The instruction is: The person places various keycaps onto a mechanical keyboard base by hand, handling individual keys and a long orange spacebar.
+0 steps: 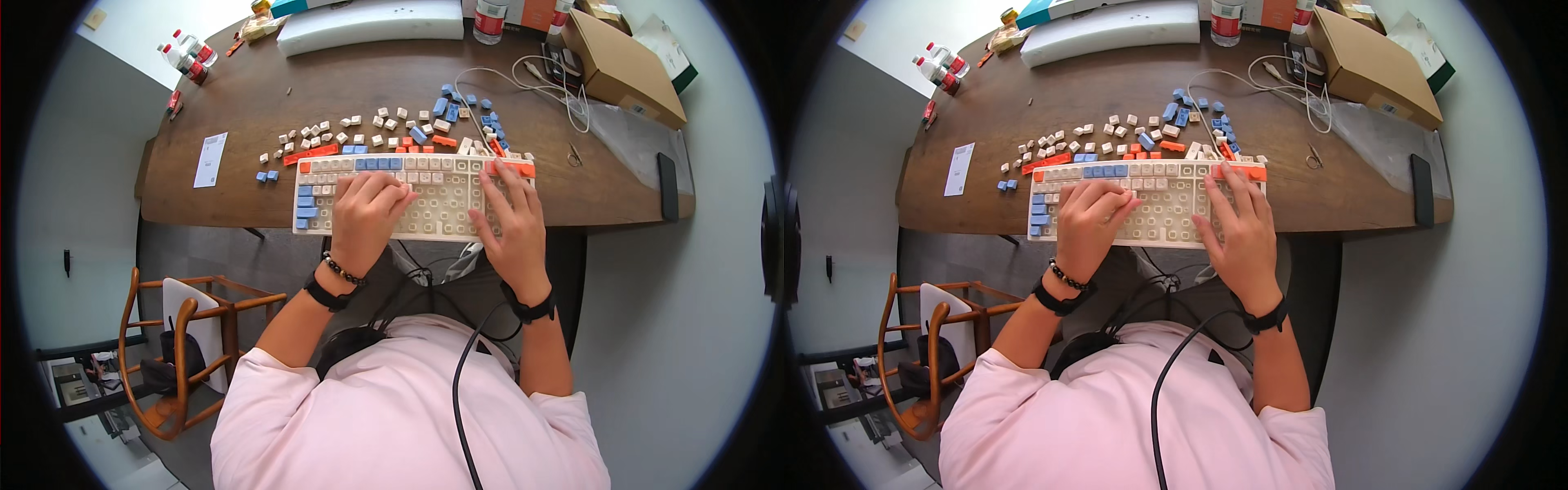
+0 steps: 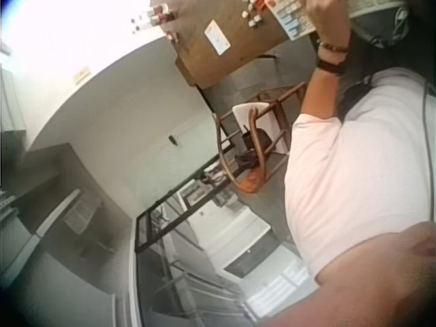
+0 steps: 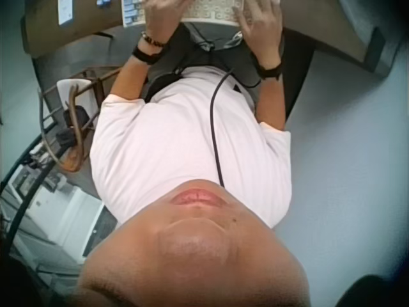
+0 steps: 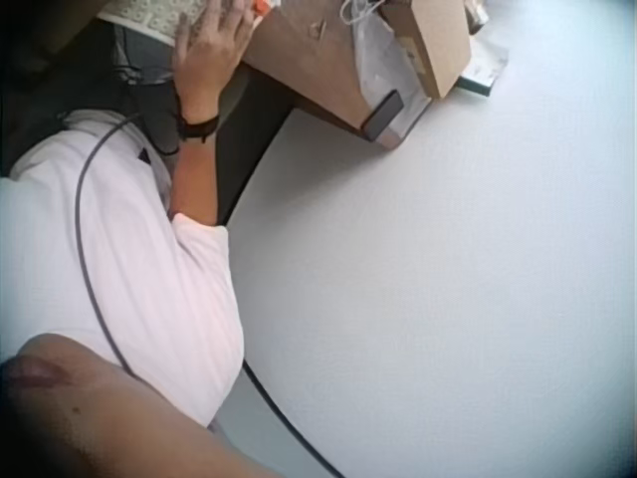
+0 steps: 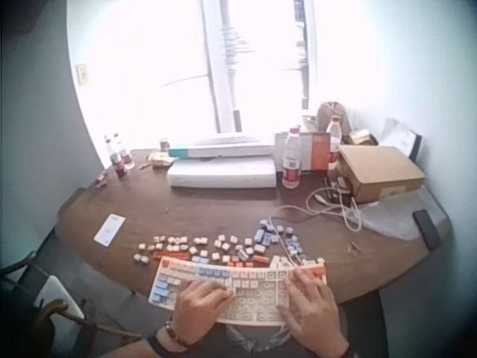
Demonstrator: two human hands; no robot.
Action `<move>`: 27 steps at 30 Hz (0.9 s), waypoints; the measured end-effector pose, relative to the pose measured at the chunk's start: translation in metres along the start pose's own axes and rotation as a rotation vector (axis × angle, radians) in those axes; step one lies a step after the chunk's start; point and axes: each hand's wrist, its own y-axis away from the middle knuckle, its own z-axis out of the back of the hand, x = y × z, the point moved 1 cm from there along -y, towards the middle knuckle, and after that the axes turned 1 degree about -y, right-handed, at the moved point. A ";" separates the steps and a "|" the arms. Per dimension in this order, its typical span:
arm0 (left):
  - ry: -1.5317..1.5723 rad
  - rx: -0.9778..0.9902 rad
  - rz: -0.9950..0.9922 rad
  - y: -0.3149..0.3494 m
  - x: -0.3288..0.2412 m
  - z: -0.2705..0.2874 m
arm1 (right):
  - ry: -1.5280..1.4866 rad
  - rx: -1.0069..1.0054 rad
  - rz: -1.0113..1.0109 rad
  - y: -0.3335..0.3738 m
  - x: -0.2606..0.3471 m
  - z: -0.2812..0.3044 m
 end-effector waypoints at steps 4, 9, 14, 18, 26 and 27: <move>-0.148 0.016 -0.110 -0.012 -0.017 0.018 | 0.022 0.002 0.004 0.001 -0.001 0.000; -0.376 0.021 -0.194 -0.002 -0.031 0.017 | 0.029 0.001 0.008 0.000 0.002 -0.001; -0.468 0.099 -0.217 0.002 -0.039 0.015 | 0.033 -0.005 0.014 0.000 0.001 0.000; -0.492 0.134 -0.227 -0.001 -0.040 0.017 | 0.022 -0.006 0.012 0.000 0.001 -0.002; -0.175 0.115 -0.047 0.000 -0.025 0.022 | 0.008 -0.009 0.021 -0.001 0.002 0.000; -0.172 0.113 -0.049 -0.007 -0.025 0.027 | 0.011 -0.011 0.021 0.000 0.001 0.001</move>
